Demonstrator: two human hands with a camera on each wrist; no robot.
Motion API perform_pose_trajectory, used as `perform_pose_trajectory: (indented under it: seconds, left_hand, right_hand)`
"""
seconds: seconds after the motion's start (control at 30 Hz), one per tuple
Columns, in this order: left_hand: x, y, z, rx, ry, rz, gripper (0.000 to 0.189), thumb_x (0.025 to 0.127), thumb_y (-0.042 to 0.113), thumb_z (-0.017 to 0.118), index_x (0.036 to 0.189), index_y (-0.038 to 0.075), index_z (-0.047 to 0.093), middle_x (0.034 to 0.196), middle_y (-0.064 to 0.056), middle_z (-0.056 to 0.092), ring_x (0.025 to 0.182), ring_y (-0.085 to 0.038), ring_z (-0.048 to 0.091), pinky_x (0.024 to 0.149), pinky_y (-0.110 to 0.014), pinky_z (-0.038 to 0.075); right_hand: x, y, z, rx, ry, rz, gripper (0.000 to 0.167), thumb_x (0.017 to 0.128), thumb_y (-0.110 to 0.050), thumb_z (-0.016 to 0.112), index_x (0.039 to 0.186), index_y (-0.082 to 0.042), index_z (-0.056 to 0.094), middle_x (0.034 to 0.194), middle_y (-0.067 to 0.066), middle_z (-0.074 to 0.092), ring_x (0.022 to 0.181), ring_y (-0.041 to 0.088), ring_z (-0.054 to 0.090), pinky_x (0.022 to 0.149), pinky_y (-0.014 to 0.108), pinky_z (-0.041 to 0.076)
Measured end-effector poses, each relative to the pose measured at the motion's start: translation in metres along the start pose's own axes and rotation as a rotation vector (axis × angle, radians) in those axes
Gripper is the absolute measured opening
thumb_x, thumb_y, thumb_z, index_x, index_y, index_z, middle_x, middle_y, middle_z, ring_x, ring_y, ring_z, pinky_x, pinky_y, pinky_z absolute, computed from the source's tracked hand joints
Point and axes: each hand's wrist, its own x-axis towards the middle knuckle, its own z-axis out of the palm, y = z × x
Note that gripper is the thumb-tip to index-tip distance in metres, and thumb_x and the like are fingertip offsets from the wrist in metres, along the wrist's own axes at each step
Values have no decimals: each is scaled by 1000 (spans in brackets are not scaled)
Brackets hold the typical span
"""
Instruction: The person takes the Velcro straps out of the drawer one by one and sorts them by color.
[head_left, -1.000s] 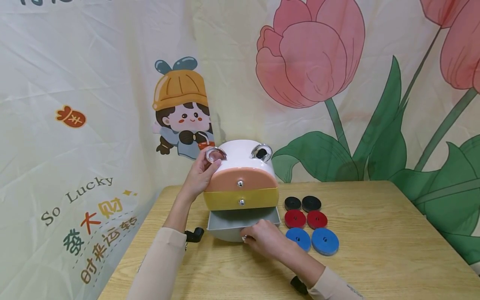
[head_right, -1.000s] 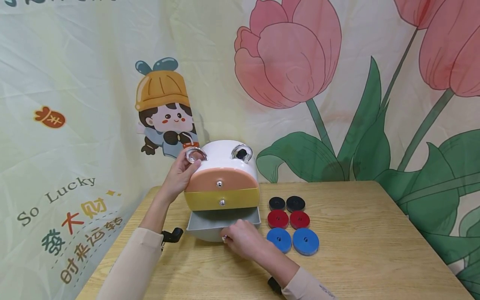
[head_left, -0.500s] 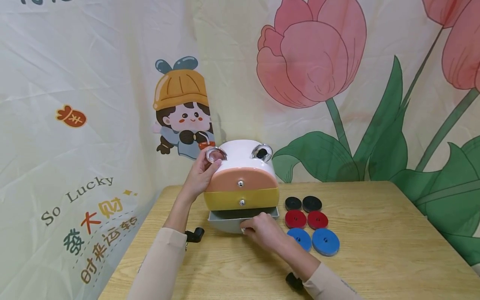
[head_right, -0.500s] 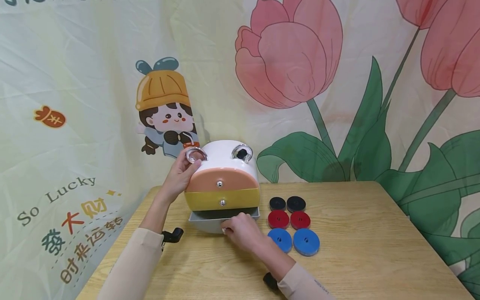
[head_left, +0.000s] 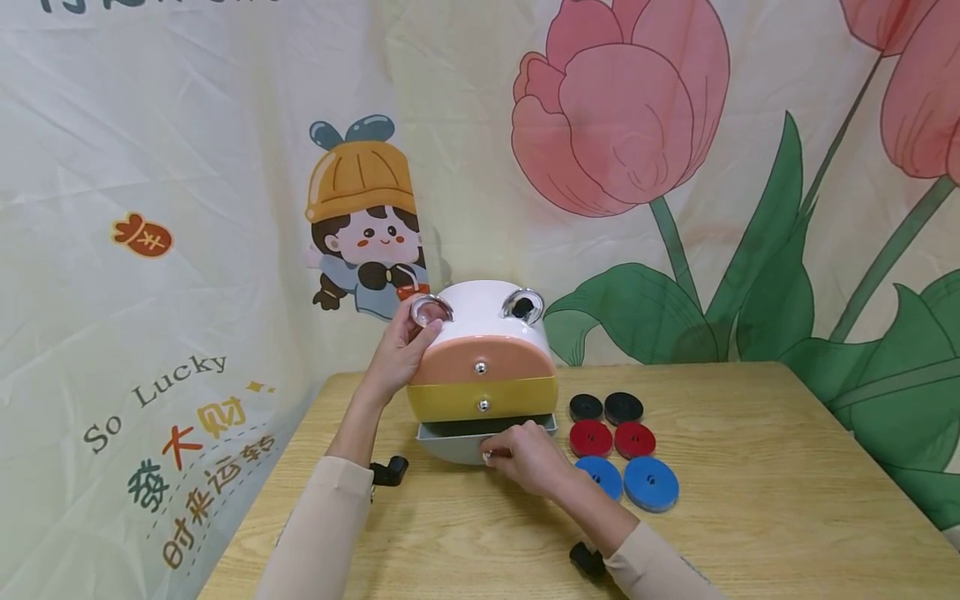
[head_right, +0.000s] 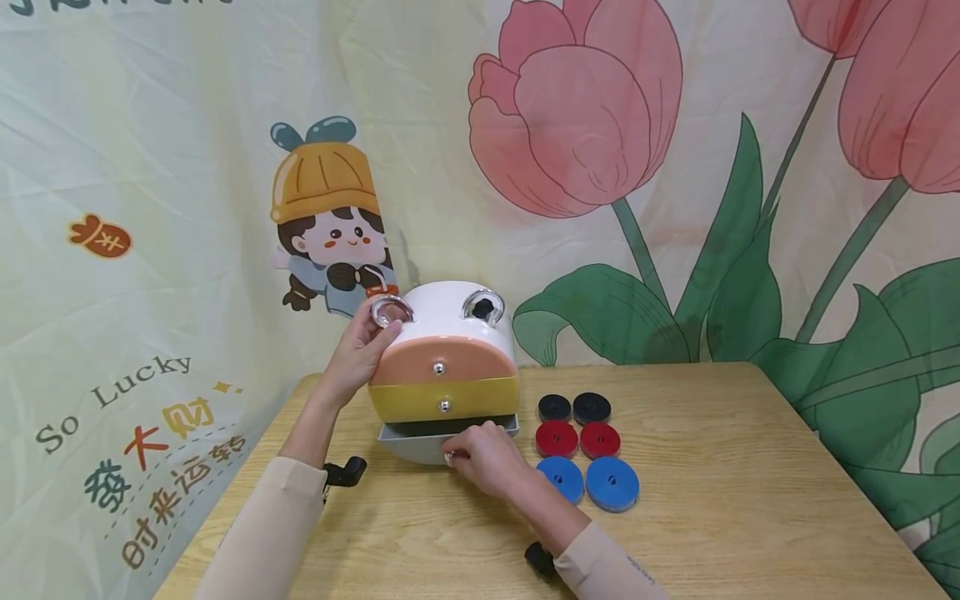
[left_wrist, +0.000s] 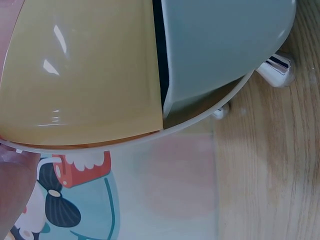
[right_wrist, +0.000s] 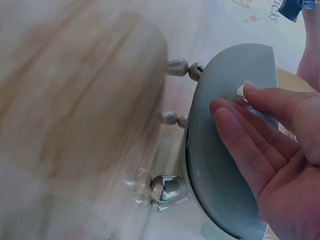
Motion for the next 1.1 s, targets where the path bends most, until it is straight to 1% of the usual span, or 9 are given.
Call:
perform_pose_trajectory:
  seconds: [0.17,0.3,0.47,0.67,0.97,1.1]
  left_hand:
    - [7,-14,-2,9,6,-3,55,105,34,63,154,27,38,143,-11,58,123,-21,58,99,-21,48]
    - [9,-18,-3,8,6,6,56,104,37,64,154,29,38,143,-10,59,123,-21,58,99,-21,49]
    - [9,-18,-4,-1,6,14,57,103,41,65,153,31,39,140,-8,60,121,-21,59,98,-22,50]
    - [8,-18,-5,12,2,11,58,102,44,65,153,31,39,139,-7,61,122,-21,60,100,-24,50]
    - [8,-19,-5,6,-3,17,57,103,42,65,153,29,39,139,-9,61,122,-20,60,98,-22,50]
    - [8,-19,-5,6,-2,20,57,103,42,65,152,29,40,139,-8,61,122,-20,60,99,-22,50]
  right_hand:
    - [2,0,0,4,2,32,10,93,-14,79,101,-18,83,91,-6,79,81,3,72,72,19,57]
    - [3,1,1,12,8,30,11,93,-14,79,103,-17,83,94,-4,80,85,6,74,75,22,59]
    - [4,3,2,32,11,29,12,93,-13,79,104,-17,83,95,-3,80,86,7,74,74,20,58]
    - [6,5,3,45,27,9,13,92,-10,79,103,-14,83,93,-1,81,82,6,74,71,18,56]
    - [8,7,3,78,21,60,12,91,-11,80,102,-14,83,95,-2,81,82,5,72,71,17,55]
    - [9,8,3,81,25,63,12,91,-11,81,103,-14,83,96,-1,81,83,6,73,73,18,56]
